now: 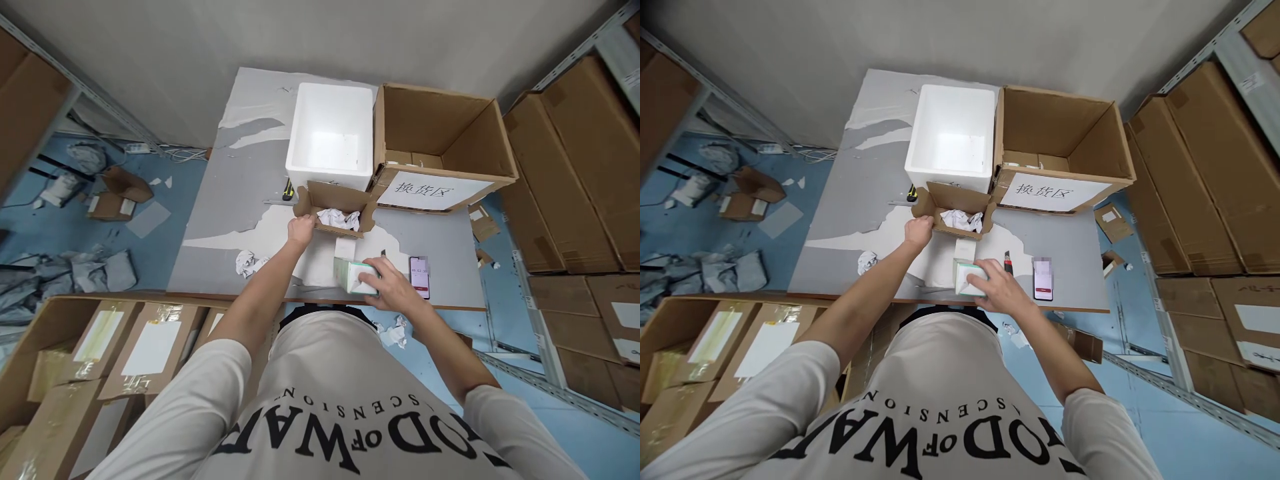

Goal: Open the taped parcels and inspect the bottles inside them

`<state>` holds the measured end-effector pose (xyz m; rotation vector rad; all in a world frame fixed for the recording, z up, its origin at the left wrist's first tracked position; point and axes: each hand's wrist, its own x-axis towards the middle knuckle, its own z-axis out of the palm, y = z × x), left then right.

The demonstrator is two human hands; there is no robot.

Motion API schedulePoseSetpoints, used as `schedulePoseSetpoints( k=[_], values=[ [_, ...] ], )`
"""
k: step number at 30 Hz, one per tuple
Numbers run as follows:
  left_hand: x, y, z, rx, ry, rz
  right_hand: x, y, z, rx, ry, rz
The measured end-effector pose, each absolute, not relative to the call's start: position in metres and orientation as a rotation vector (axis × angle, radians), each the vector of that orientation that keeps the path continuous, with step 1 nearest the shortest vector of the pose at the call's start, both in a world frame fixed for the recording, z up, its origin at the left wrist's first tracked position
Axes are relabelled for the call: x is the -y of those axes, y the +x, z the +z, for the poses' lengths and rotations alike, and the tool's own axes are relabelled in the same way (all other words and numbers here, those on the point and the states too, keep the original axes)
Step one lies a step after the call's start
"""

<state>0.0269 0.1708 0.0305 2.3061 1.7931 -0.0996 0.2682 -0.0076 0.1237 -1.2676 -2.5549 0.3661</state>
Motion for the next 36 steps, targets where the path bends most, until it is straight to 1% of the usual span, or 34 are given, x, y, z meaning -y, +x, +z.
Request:
schedulePoseSetpoints(
  k=[4, 9, 14, 16, 19, 20, 24, 29, 32, 36],
  values=[
    [-0.176, 0.027, 0.031, -1.806, 2.269, -0.089, 0.015, 0.265, 0.114, 2.56, -1.285, 0.378],
    [-0.165, 0.026, 0.029, -1.767, 2.322, -0.037, -0.012, 0.256, 0.074, 2.578, -1.407, 0.421],
    [-0.127, 0.02, 0.034, -1.73, 2.37, 0.13, -0.052, 0.251, 0.043, 2.586, -1.443, 0.501],
    [-0.103, 0.019, 0.031, -1.625, 2.395, 0.245, -0.062, 0.251, 0.038, 2.59, -1.409, 0.531],
    [-0.068, 0.027, 0.019, -1.298, 2.311, 0.364, -0.067, 0.253, 0.035, 2.594, -1.359, 0.568],
    [-0.061, 0.032, 0.014, -1.253, 2.25, 0.409, -0.066, 0.253, 0.035, 2.593, -1.352, 0.584],
    [-0.059, 0.054, -0.002, -1.195, 2.07, 0.511, -0.056, 0.255, 0.038, 2.573, -1.353, 0.611],
    [-0.075, 0.063, -0.004, -1.159, 2.0, 0.49, -0.031, 0.26, 0.057, 2.556, -1.32, 0.468],
    [-0.076, 0.061, -0.004, -1.144, 2.007, 0.481, -0.018, 0.259, 0.065, 2.643, -1.289, 0.476],
    [-0.076, 0.061, -0.007, -1.107, 2.016, 0.508, -0.019, 0.253, 0.065, 2.698, -1.425, 0.512]
  ],
)
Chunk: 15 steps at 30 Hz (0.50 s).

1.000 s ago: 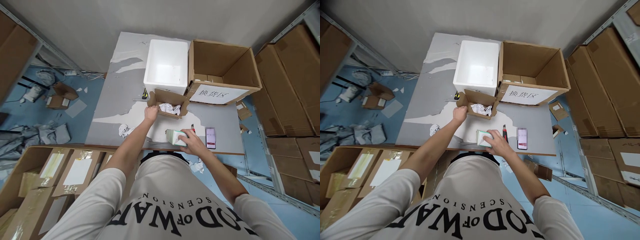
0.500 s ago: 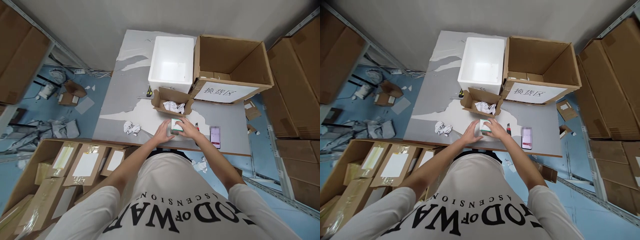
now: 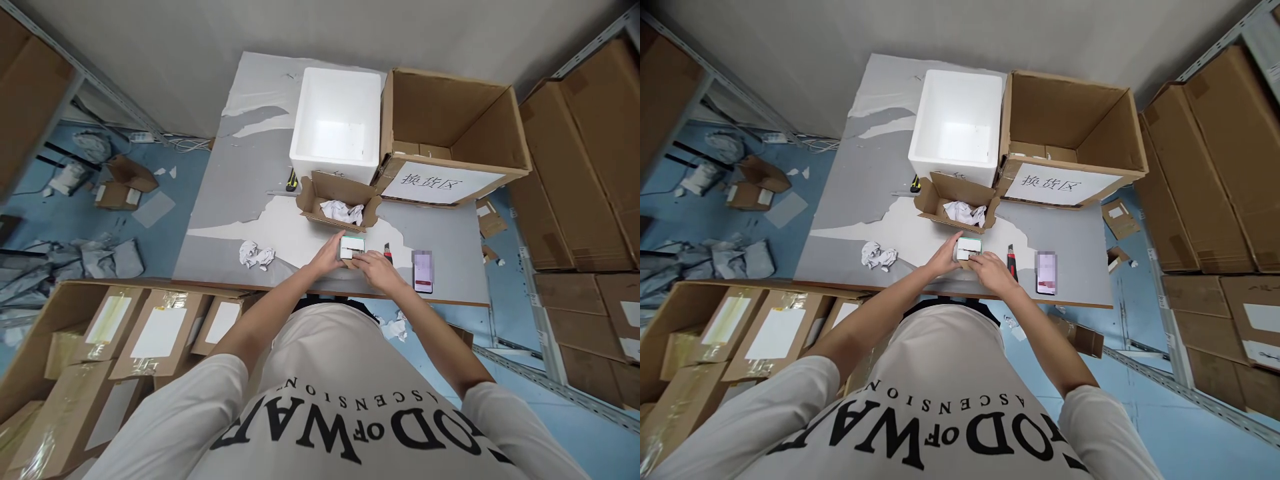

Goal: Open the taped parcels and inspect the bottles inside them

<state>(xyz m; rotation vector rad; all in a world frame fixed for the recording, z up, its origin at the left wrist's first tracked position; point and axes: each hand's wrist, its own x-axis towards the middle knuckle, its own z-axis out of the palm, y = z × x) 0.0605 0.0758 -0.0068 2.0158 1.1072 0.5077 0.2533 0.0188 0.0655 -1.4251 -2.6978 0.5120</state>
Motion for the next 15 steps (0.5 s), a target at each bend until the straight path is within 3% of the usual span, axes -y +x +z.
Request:
schedulePoseSetpoints(
  k=[9, 15],
  values=[
    [-0.077, 0.062, -0.018, -1.012, 1.914, 0.645, -0.069, 0.253, 0.083, 2.627, -1.679, 0.556],
    [-0.076, 0.062, -0.021, -1.037, 1.852, 0.607, -0.074, 0.244, 0.094, 3.03, -1.374, 0.232]
  ],
)
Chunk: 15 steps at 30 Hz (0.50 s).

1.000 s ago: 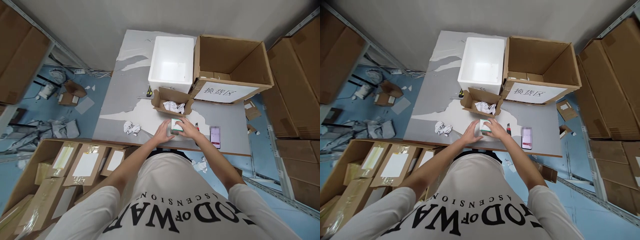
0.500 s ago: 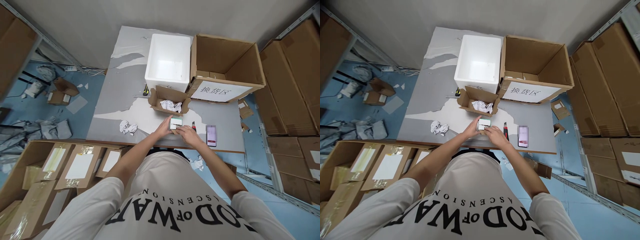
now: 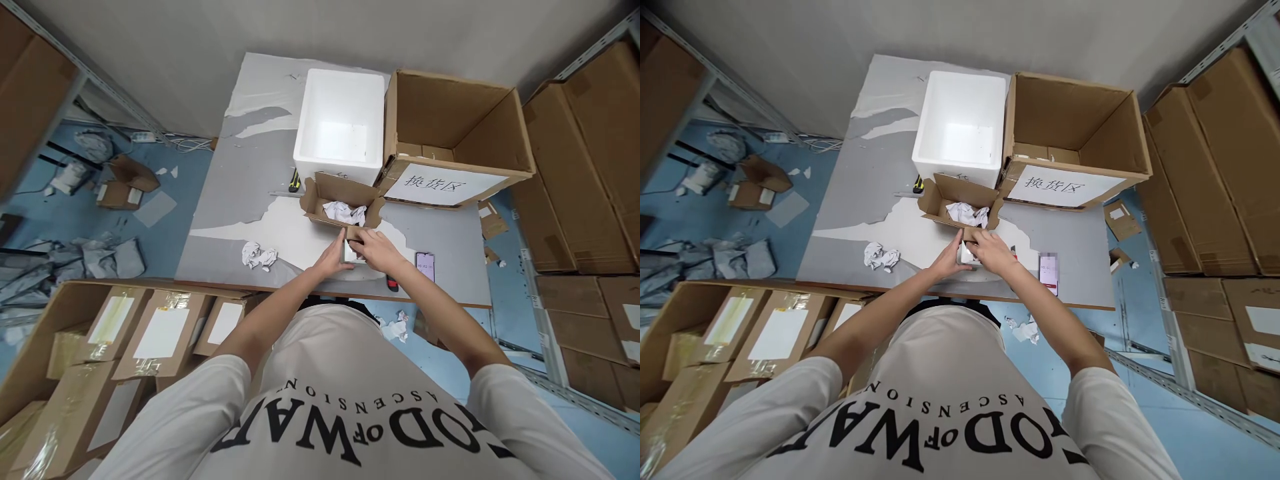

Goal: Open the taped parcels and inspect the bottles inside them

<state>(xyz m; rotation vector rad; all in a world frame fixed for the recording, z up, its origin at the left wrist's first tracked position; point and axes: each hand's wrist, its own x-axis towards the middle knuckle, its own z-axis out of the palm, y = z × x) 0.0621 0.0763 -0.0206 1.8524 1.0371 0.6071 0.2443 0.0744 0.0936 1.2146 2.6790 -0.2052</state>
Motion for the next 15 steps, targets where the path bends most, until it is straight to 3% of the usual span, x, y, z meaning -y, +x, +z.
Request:
schedulePoseSetpoints(
  k=[4, 15],
  values=[
    [-0.078, 0.062, -0.021, -1.024, 1.867, 0.606, -0.086, 0.241, 0.093, -2.686, 0.963, -0.255],
    [-0.078, 0.062, -0.022, -1.021, 1.858, 0.587, -0.101, 0.243, 0.087, -2.711, 0.815, -0.424]
  ],
)
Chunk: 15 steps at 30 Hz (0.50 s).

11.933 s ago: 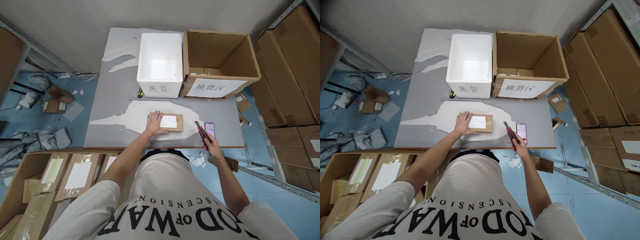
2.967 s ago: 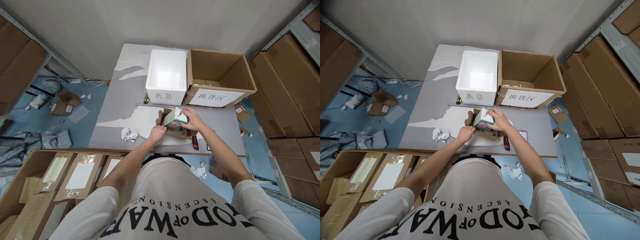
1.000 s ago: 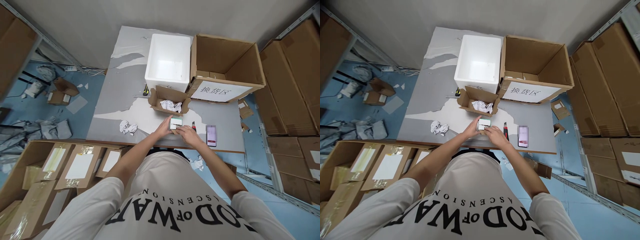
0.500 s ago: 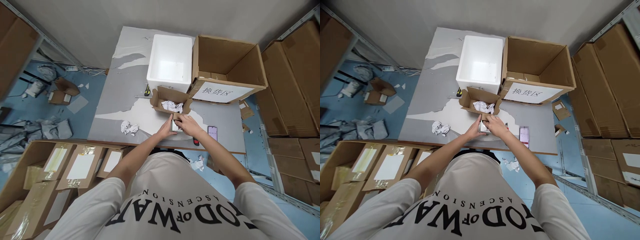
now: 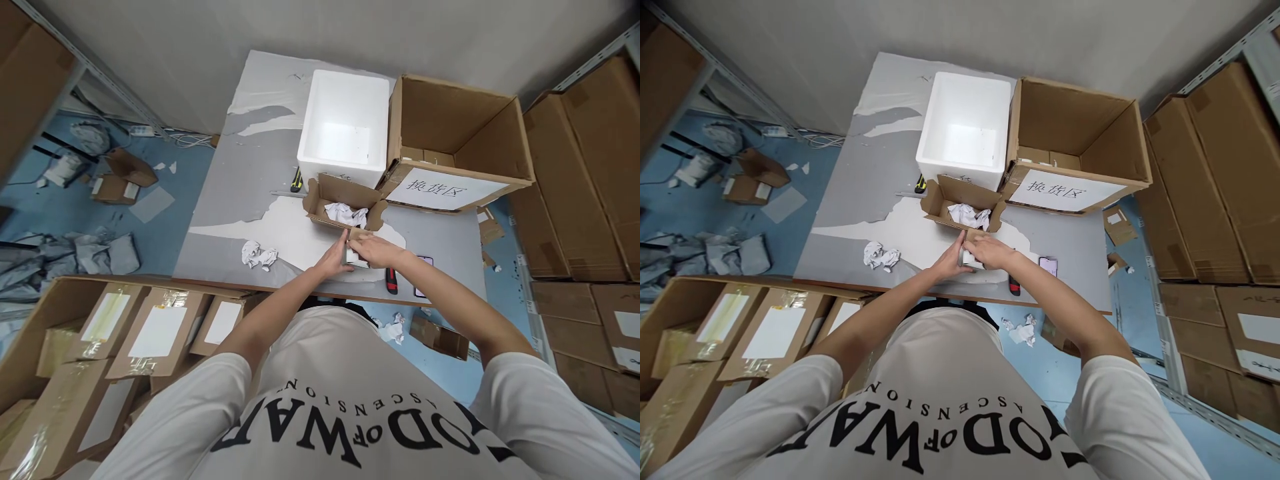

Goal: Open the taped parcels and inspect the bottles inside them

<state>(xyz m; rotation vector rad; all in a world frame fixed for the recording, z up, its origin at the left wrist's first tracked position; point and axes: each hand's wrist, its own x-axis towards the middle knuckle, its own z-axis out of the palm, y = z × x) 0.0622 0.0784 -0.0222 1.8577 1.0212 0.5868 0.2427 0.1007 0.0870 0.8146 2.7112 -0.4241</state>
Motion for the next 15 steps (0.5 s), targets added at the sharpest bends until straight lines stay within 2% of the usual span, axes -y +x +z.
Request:
schedulePoseSetpoints(
  k=[15],
  values=[
    [-0.073, 0.066, -0.046, -0.944, 1.967, 0.592, -0.102, 0.234, 0.093, -2.694, 0.491, -0.191]
  ],
)
